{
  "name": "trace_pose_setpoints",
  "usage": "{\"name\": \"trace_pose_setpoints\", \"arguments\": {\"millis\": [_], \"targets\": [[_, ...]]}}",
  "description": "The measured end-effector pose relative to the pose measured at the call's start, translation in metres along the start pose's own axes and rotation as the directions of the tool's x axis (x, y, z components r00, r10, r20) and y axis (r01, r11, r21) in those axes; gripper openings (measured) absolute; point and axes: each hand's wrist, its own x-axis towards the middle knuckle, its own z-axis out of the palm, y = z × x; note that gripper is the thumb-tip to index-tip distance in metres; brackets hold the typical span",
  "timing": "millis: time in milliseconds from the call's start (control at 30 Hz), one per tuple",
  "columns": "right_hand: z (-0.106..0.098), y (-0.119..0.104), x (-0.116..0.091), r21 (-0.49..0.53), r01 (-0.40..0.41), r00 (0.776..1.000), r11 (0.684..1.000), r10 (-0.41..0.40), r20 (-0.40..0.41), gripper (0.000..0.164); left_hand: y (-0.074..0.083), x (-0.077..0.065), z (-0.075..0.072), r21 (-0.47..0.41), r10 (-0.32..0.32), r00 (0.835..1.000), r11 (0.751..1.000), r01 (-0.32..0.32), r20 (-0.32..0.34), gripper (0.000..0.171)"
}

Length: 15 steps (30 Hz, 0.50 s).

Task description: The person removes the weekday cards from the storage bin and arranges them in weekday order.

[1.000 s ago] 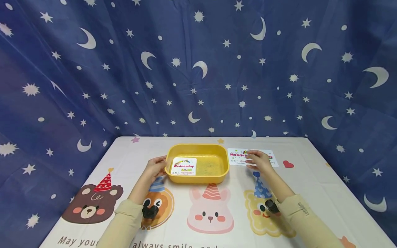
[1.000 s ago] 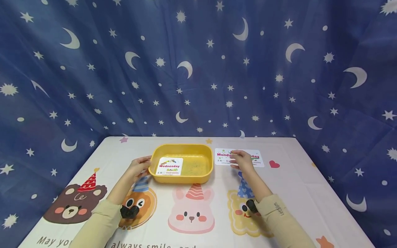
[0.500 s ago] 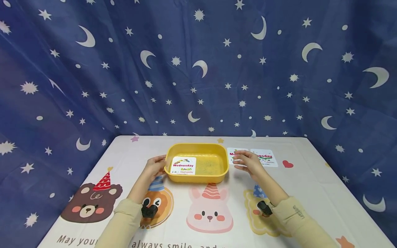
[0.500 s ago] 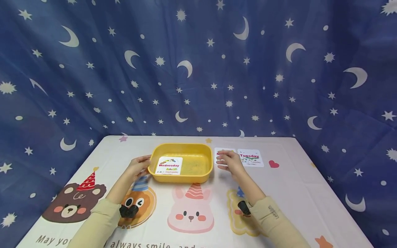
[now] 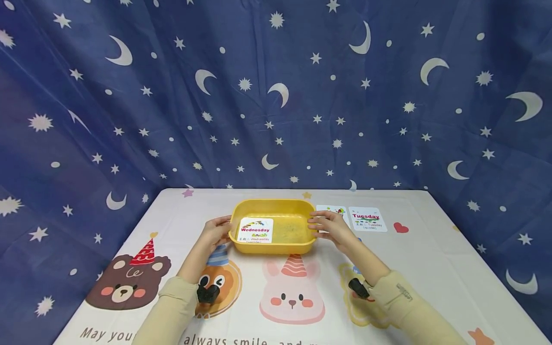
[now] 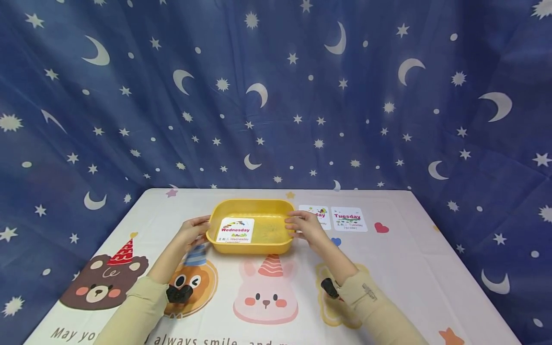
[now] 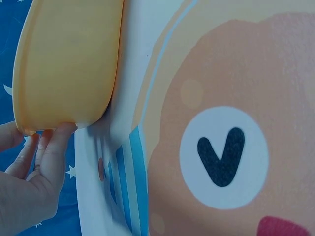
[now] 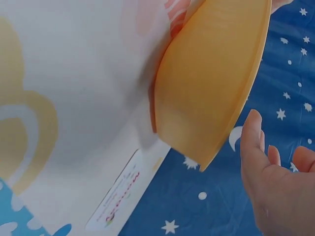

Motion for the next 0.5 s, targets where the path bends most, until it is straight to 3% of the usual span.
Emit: {"name": "trace_pose_setpoints", "arguments": {"millis": [500], "targets": [[0.026, 0.002, 0.014, -0.053, -0.024, 0.997, 0.998, 0.028, 0.068, 0.038, -0.002, 0.0, -0.001, -0.017, 0.023, 1.0, 1.0, -0.023, 0.009, 0.045]]}}
